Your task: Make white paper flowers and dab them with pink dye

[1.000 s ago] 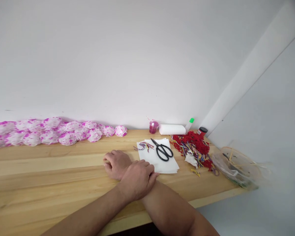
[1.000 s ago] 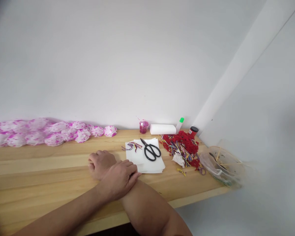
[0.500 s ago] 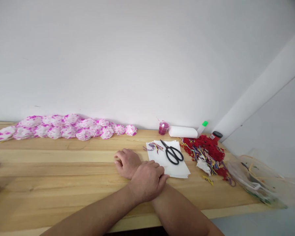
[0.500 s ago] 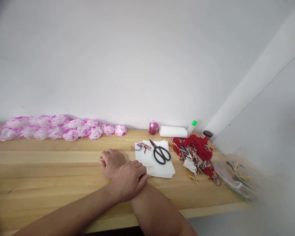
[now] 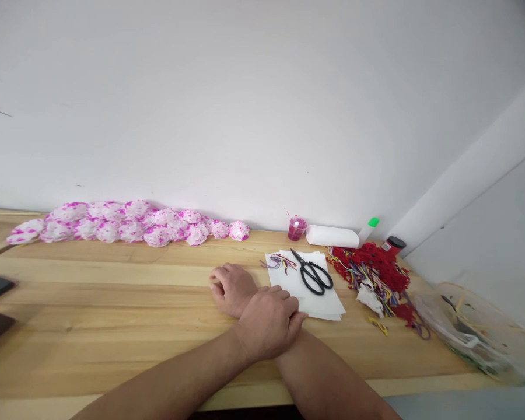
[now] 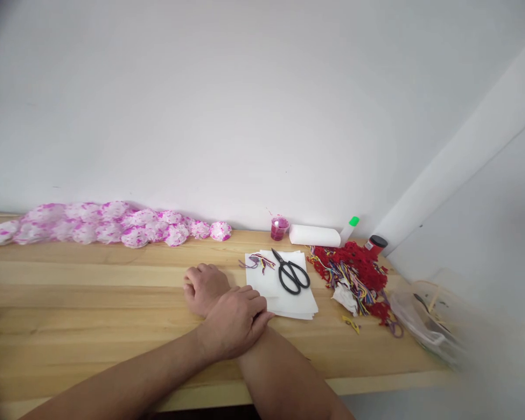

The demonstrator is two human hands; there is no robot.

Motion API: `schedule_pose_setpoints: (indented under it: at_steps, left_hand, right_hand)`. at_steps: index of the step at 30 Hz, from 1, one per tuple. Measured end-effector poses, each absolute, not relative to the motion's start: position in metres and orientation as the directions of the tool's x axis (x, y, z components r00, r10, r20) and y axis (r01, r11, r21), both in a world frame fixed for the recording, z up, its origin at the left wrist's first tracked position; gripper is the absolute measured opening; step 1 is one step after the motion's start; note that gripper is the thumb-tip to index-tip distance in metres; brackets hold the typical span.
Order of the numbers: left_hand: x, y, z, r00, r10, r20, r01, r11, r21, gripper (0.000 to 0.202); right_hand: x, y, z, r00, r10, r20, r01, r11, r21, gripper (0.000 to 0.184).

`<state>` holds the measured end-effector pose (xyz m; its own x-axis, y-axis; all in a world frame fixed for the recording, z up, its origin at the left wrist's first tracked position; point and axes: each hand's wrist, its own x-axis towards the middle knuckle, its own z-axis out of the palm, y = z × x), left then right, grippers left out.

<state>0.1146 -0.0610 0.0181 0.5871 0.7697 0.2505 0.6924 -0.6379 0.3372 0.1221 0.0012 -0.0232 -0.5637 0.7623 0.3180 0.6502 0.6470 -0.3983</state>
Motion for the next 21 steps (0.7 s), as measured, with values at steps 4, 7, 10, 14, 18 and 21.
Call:
schedule_pose_setpoints:
  at_steps: [4,7,10,14,18,21]
  left_hand:
    - [0.1148,-0.0613,0.0189,0.584,0.771,0.253,0.692,-0.636,0.34,0.032]
    - [0.1151,-0.0615,0.0176,0.581,0.769,0.267,0.695,-0.639,0.33,0.031]
    - [0.1151,-0.0616,0.0149,0.577,0.761,0.295,0.689,-0.648,0.324,0.03]
    - [0.114,-0.0602,0.0108,0.565,0.746,0.353,0.666,-0.665,0.339,0.028]
    - [0.1121,-0.0593,0.0092,0.552,0.717,0.425,0.615,-0.695,0.372,0.032]
    - [0.1118,-0.0641,0.0106,0.557,0.693,0.458,0.576,-0.719,0.389,0.034]
  right_hand:
    - [0.1226,0.0021,-0.0245,-0.569,0.757,0.322,0.646,0.654,-0.394,0.01]
    - [0.1227,0.0028,-0.0255,-0.571,0.754,0.325,0.645,0.656,-0.39,0.011]
    - [0.1226,0.0033,-0.0262,-0.57,0.755,0.324,0.647,0.656,-0.389,0.012]
    - [0.1227,0.0035,-0.0259,-0.579,0.748,0.324,0.643,0.663,-0.382,0.013]
    - [0.1233,0.0038,-0.0245,-0.596,0.734,0.325,0.636,0.679,-0.366,0.013]
    - [0.1243,0.0033,-0.0229,-0.612,0.721,0.324,0.635,0.692,-0.343,0.011]
